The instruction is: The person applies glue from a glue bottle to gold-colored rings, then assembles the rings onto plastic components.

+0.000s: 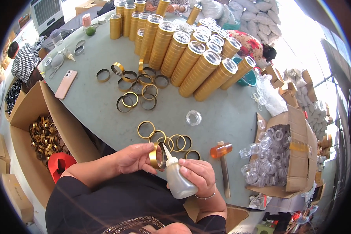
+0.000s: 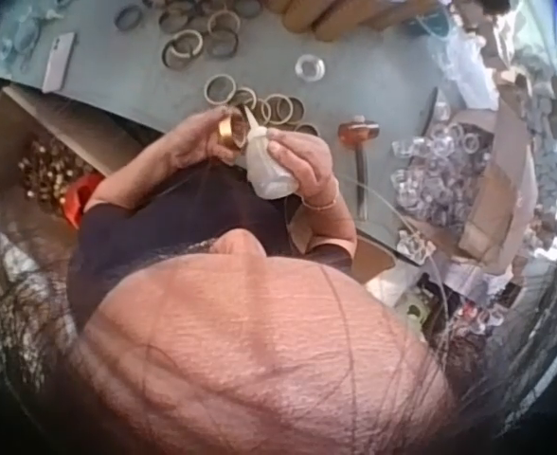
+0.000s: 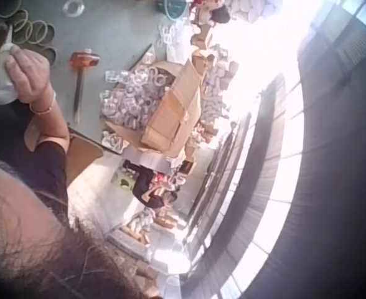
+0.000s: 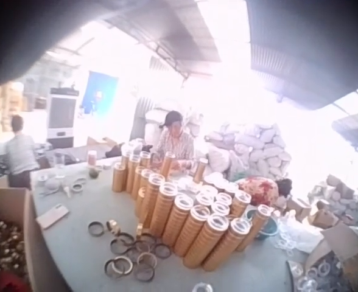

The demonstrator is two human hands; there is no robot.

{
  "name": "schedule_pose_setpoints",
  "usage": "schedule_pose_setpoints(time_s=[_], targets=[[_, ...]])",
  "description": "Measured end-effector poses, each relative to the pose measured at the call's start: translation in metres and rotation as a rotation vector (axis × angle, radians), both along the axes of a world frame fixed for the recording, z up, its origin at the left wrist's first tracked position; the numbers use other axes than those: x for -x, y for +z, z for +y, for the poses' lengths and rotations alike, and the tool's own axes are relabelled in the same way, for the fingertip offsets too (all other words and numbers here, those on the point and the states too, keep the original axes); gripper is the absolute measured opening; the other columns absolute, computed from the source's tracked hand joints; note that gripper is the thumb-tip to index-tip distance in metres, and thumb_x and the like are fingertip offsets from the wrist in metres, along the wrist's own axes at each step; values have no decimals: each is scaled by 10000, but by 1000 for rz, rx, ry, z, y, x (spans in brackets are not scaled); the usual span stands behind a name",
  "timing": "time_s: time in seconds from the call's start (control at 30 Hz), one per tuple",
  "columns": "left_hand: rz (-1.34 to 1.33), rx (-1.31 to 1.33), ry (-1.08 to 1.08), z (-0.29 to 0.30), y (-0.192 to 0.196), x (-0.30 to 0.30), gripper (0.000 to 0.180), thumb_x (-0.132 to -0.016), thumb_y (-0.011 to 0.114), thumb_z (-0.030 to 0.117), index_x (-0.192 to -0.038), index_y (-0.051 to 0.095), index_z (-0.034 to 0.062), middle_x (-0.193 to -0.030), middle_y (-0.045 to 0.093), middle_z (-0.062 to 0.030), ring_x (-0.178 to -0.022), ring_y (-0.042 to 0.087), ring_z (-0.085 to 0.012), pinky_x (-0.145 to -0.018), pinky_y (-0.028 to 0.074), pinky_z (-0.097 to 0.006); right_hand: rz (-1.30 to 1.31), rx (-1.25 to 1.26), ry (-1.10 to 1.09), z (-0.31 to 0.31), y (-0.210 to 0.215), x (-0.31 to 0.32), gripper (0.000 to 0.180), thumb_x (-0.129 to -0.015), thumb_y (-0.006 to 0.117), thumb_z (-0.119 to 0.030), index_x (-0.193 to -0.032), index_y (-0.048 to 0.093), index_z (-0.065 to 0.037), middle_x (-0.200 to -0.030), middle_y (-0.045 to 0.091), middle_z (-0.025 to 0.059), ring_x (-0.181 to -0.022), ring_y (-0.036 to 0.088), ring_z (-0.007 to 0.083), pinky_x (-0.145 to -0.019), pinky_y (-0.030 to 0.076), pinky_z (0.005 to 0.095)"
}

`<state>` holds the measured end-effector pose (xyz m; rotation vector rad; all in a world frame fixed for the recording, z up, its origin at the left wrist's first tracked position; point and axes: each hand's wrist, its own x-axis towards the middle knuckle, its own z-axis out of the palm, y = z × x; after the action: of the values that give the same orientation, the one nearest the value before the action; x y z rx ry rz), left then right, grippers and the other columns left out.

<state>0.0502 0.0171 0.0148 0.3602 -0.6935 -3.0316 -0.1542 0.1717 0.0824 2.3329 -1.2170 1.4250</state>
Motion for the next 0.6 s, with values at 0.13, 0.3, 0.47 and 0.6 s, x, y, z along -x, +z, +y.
schedule_pose_setpoints(time_s=[0.13, 0.3, 0.47, 0.6], targets=[[-20, 266, 156, 3, 14, -2, 533, -932, 750, 200, -1385, 515, 45, -1264, 637, -117, -1148, 658, -258, -964, 588, -387, -14, -105, -212, 14, 6, -7, 651, -708, 939, -390, -1144, 593, -53, -1033, 721, 134, -884, 738, 244, -716, 620, 322], [253, 1094, 402, -2, 40, 9, 690, -698, 925, 62, -1306, 598, 60, -1240, 617, -84, -1194, 606, -225, -984, 547, -365, -245, -191, -367, 18, 13, -11, 520, -780, 894, -331, -1064, 623, 9, -892, 723, 133, -752, 717, 226, -697, 599, 322], [624, 1718, 643, -4, 37, 19, 481, -729, 857, 17, -1184, 710, 69, -1224, 624, -107, -1145, 623, -308, -972, 538, -401, -556, -227, -344, 14, 19, -6, 326, -854, 806, -145, -1009, 610, 64, -826, 688, 159, -723, 723, 205, -577, 576, 309], [738, 1822, 641, -5, 41, 21, 328, -827, 771, 8, -1145, 733, 78, -1248, 628, -97, -1167, 618, -327, -960, 551, -387, -1133, -546, -318, 7, 27, -5, 315, -958, 703, -235, -1006, 619, 65, -842, 695, 131, -582, 671, 177, -447, 528, 268]])
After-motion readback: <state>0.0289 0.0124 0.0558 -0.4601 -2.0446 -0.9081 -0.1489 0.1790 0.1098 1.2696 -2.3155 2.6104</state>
